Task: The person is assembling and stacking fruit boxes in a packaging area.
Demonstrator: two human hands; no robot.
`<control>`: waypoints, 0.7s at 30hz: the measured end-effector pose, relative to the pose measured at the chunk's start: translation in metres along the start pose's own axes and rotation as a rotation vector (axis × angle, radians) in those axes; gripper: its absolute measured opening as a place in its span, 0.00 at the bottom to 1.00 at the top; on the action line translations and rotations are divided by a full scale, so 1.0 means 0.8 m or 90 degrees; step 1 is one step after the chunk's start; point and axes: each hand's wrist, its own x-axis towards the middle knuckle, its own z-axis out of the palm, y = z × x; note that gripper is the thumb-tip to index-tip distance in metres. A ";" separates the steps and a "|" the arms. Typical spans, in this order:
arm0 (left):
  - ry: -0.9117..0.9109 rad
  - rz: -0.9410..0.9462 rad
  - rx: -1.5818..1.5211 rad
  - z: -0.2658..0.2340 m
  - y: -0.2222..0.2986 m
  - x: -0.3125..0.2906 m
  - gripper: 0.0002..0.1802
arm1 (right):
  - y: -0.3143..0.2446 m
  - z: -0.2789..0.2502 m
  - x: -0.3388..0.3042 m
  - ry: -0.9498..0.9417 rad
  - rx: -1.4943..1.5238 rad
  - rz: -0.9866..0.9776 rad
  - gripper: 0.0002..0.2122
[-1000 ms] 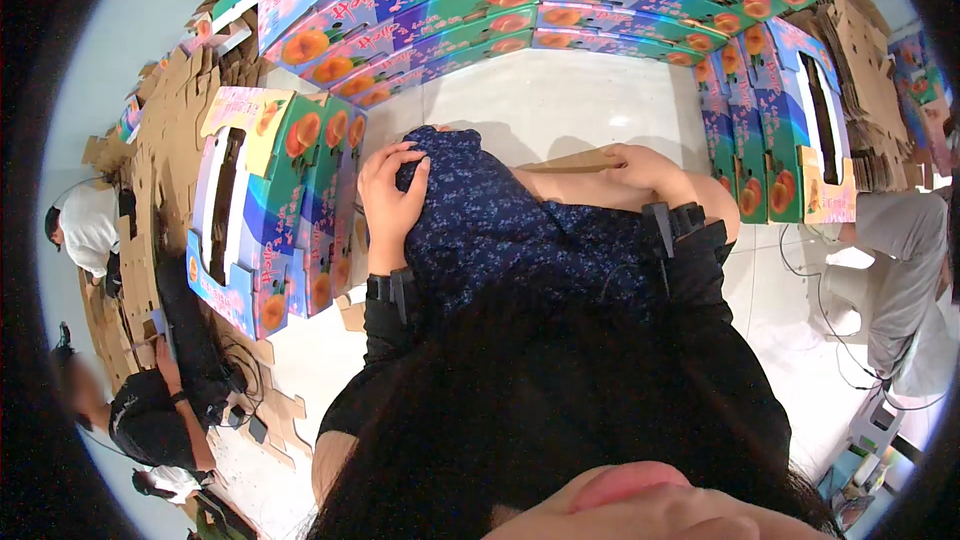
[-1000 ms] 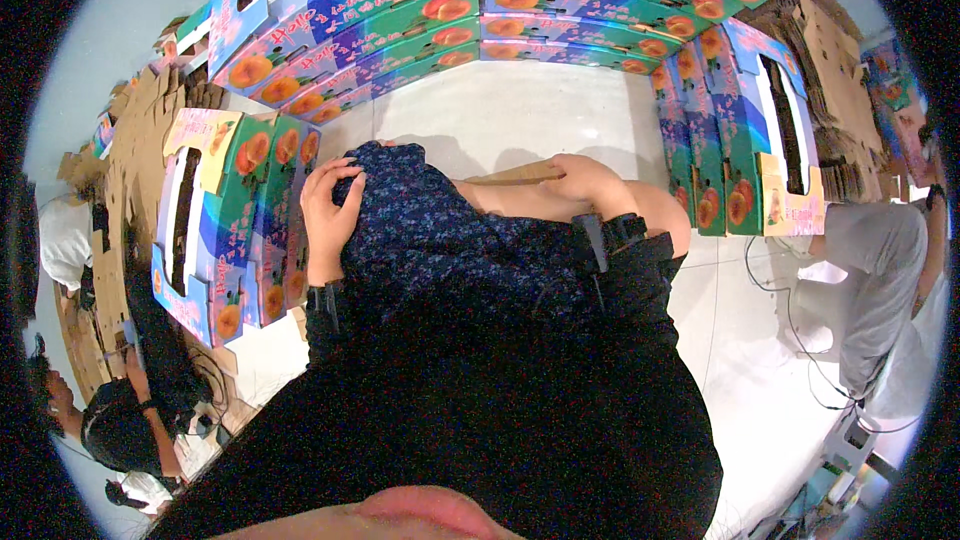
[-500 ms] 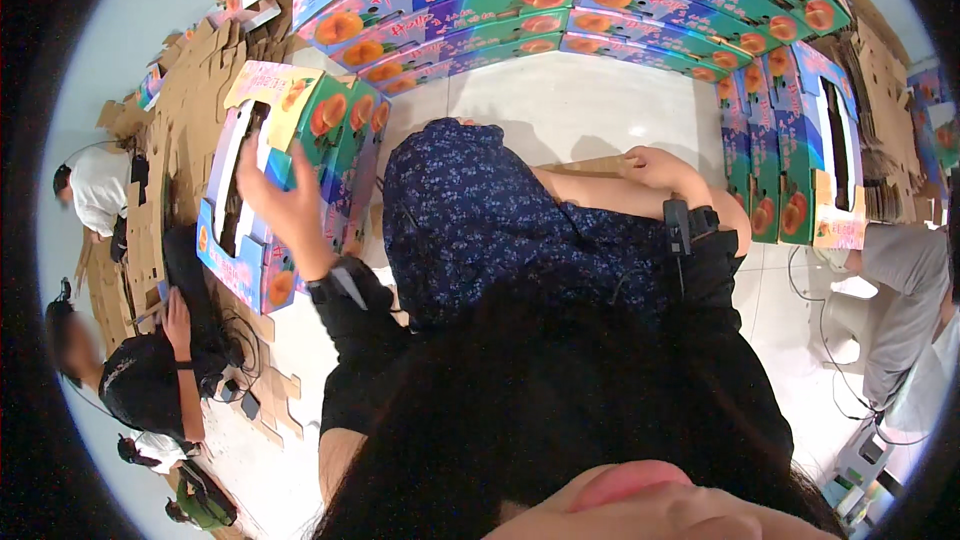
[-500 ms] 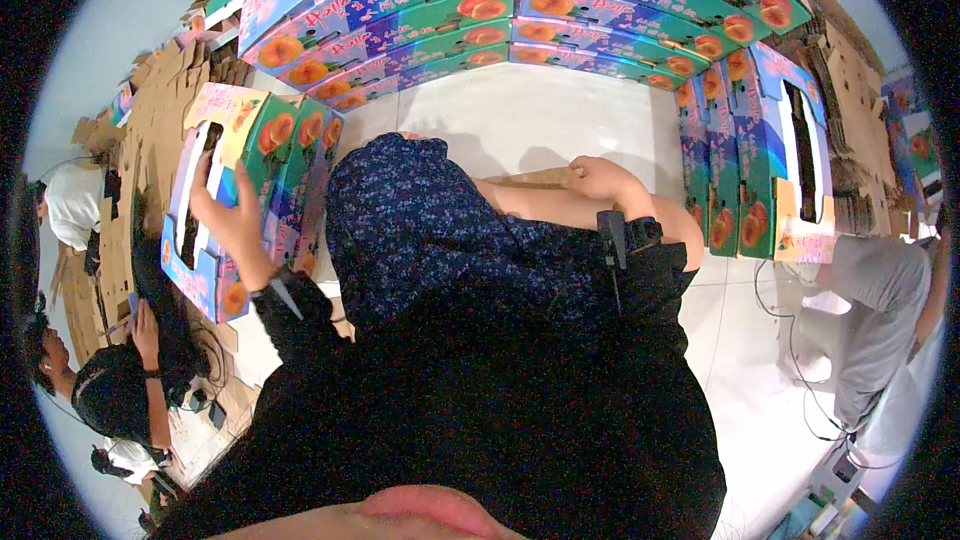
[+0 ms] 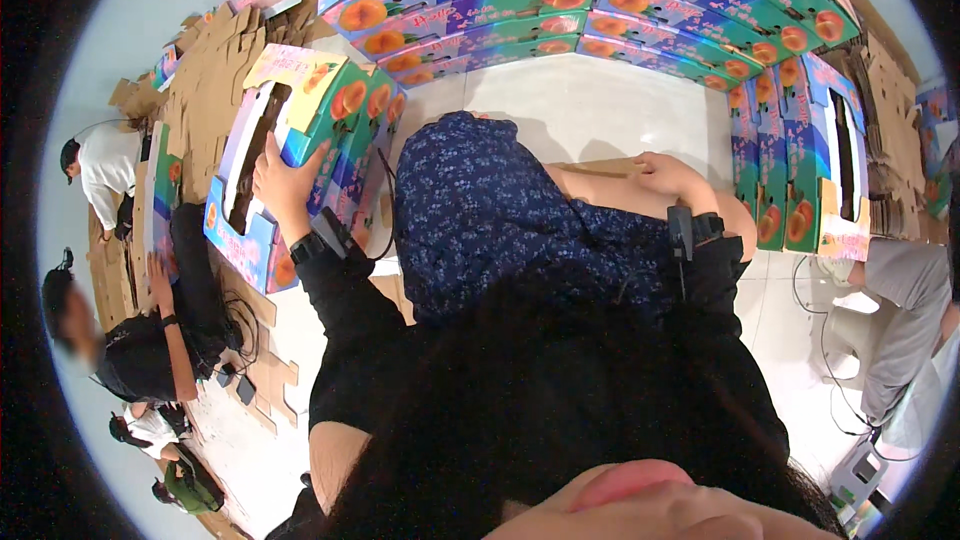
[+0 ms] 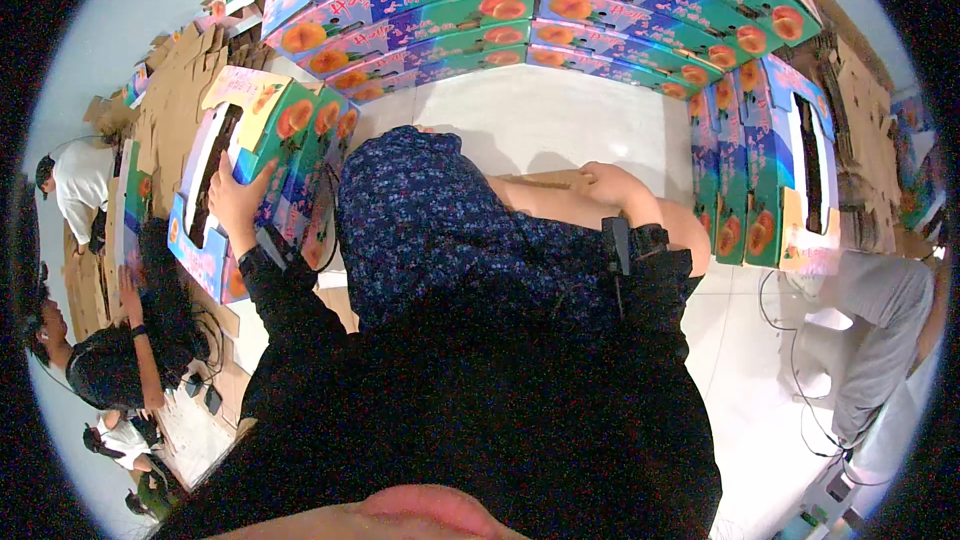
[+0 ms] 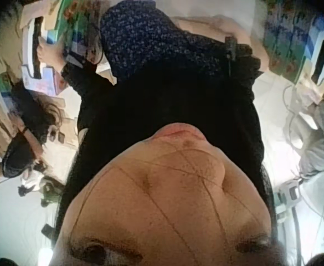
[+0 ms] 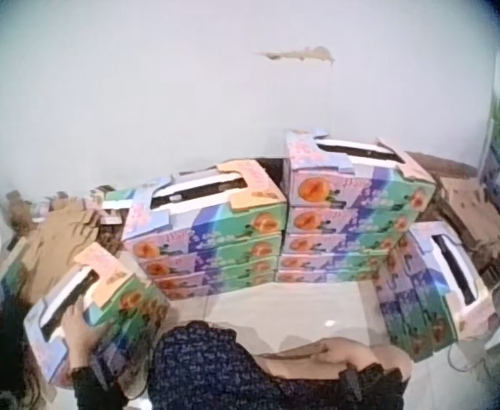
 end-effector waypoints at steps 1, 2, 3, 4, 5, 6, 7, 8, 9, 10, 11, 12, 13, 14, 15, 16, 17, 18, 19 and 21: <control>0.002 -0.002 -0.001 -0.004 0.002 -0.001 0.56 | -0.002 -0.001 -0.001 0.001 -0.002 -0.002 0.23; 0.004 -0.007 -0.009 -0.009 0.005 -0.002 0.56 | -0.004 -0.002 -0.002 -0.004 -0.001 0.005 0.23; 0.005 -0.011 -0.017 -0.012 0.007 -0.004 0.55 | -0.008 -0.004 -0.005 -0.010 0.000 0.013 0.23; 0.006 -0.011 -0.017 -0.013 0.007 -0.005 0.55 | -0.011 -0.005 -0.006 -0.009 0.000 0.013 0.23; 0.033 -0.008 -0.034 -0.013 0.008 -0.007 0.55 | -0.013 -0.007 -0.007 -0.008 -0.009 0.016 0.23; 0.059 -0.005 -0.050 -0.015 0.008 -0.008 0.55 | -0.015 -0.008 -0.008 -0.007 -0.017 0.018 0.23; 0.060 -0.006 -0.049 -0.017 0.009 -0.012 0.55 | -0.016 -0.007 -0.009 -0.007 -0.017 0.017 0.23; 0.097 0.004 -0.051 -0.019 0.010 -0.018 0.54 | -0.016 -0.006 -0.010 -0.002 -0.002 0.020 0.23; 0.134 0.014 -0.055 -0.020 0.013 -0.023 0.53 | -0.014 -0.005 -0.010 0.004 0.013 0.024 0.23; 0.135 0.013 -0.056 -0.021 0.015 -0.028 0.53 | -0.013 -0.003 -0.011 0.005 0.012 0.024 0.23; 0.181 0.038 -0.069 -0.022 0.017 -0.033 0.53 | -0.011 -0.001 -0.012 0.019 0.019 0.022 0.23; 0.229 0.062 -0.081 -0.027 0.020 -0.040 0.52 | -0.009 0.000 -0.012 0.032 0.025 0.019 0.23; 0.229 0.059 -0.081 -0.033 0.025 -0.047 0.52 | -0.006 0.001 -0.010 0.032 0.022 0.018 0.23; 0.264 0.067 -0.070 -0.042 0.029 -0.055 0.52 | -0.002 0.002 -0.007 0.026 0.025 0.014 0.23; 0.298 0.075 -0.058 -0.049 0.032 -0.060 0.52 | 0.000 0.003 -0.005 0.020 0.027 0.010 0.23; 0.299 0.074 -0.057 -0.053 0.030 -0.062 0.52 | 0.002 0.005 -0.003 0.020 0.026 0.008 0.23; 0.353 0.089 -0.058 -0.057 0.029 -0.065 0.52 | 0.003 0.006 -0.002 0.026 0.019 0.016 0.23; 0.407 0.104 -0.057 -0.062 0.026 -0.066 0.52 | 0.001 0.007 -0.002 0.031 0.012 0.023 0.23; 0.427 0.120 -0.065 -0.070 0.025 -0.066 0.54 | 0.000 0.006 -0.003 0.029 0.012 0.020 0.23; 0.463 0.140 -0.121 -0.078 0.022 -0.060 0.54 | -0.004 0.002 -0.006 0.026 -0.009 -0.009 0.23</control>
